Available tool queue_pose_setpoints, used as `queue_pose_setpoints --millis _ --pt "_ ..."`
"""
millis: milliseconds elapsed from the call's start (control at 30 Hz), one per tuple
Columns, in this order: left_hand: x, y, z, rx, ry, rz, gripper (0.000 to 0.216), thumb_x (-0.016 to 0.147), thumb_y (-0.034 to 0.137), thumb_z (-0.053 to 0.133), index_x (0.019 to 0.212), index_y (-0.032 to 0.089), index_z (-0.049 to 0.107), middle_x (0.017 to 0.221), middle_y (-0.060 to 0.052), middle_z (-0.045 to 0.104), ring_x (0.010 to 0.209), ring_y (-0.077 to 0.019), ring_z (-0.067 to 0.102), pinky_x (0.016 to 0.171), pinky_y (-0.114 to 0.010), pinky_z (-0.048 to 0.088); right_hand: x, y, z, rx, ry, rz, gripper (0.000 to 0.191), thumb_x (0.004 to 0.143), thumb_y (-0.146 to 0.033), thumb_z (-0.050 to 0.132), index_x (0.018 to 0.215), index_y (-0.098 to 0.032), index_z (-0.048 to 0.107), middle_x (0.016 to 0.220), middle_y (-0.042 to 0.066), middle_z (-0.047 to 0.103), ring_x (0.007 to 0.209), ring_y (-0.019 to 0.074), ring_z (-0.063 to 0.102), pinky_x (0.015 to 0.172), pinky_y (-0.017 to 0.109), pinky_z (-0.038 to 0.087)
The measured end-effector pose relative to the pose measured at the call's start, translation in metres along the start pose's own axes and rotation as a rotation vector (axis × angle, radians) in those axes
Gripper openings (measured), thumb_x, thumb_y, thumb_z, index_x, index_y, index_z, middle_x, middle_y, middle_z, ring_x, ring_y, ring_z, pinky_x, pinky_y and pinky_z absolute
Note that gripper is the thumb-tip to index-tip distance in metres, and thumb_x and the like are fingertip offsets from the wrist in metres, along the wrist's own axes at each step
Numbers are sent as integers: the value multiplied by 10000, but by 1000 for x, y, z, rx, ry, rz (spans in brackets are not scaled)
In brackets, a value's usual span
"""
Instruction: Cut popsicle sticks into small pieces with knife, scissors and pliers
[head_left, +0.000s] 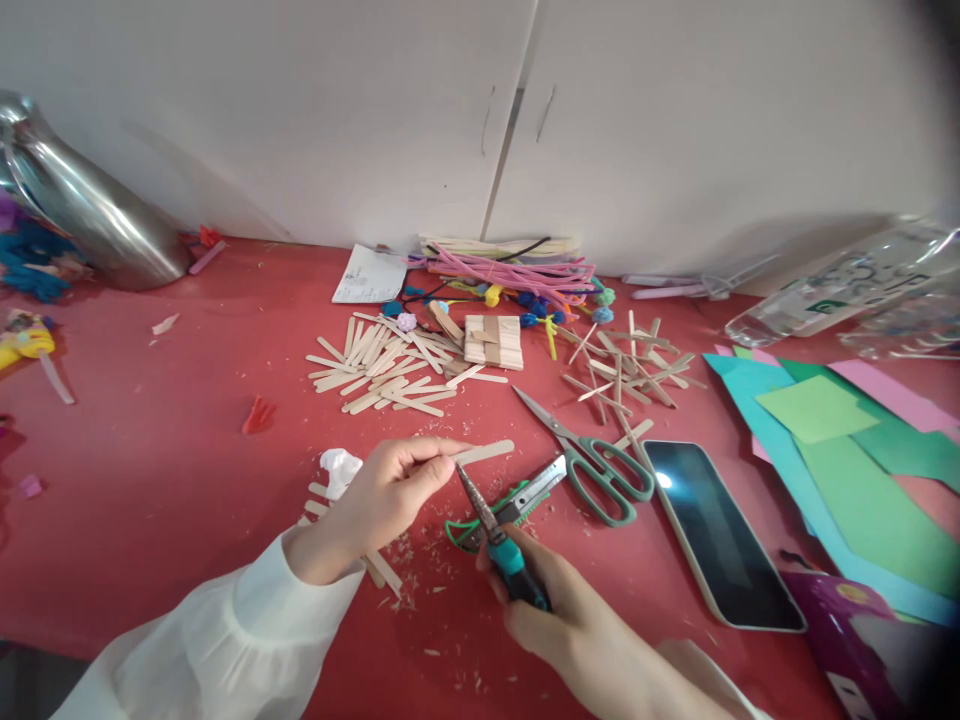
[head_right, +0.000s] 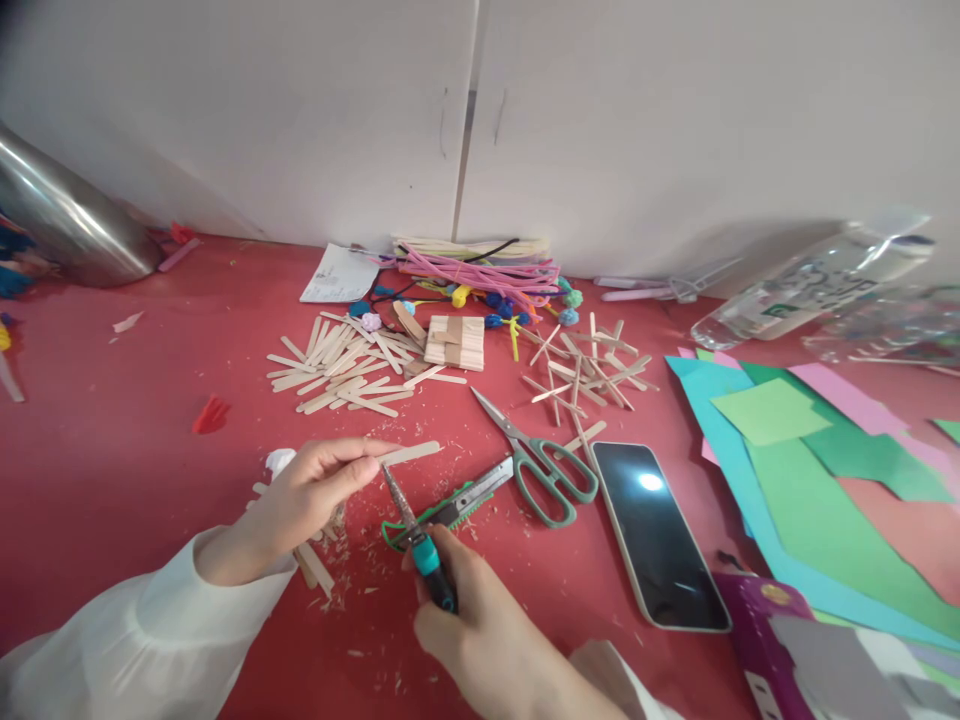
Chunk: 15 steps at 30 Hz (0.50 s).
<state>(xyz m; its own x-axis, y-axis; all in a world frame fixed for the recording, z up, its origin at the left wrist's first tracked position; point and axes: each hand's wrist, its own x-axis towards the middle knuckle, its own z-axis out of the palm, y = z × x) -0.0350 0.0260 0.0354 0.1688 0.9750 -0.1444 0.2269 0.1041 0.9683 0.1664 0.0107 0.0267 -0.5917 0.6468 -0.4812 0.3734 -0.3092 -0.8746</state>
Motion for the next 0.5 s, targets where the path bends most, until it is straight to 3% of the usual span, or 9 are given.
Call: queue_pose_setpoints --millis 267,500 --pt "-2 1 1 54 14 38 352 918 358 448 1168 209 647 502 74 278 459 -90 229 429 -211 206 -2 -5 4 44 15 52 206 604 -199 453 809 -192 442 717 -27 411 638 123 336 591 261 320" --pt "-3 0 5 154 99 84 342 916 354 441 1120 204 671 696 -11 611 582 -124 465 540 -224 390 0 1 5 53 19 45 193 634 -193 463 826 -191 450 746 -21 429 665 127 353 620 265 335"
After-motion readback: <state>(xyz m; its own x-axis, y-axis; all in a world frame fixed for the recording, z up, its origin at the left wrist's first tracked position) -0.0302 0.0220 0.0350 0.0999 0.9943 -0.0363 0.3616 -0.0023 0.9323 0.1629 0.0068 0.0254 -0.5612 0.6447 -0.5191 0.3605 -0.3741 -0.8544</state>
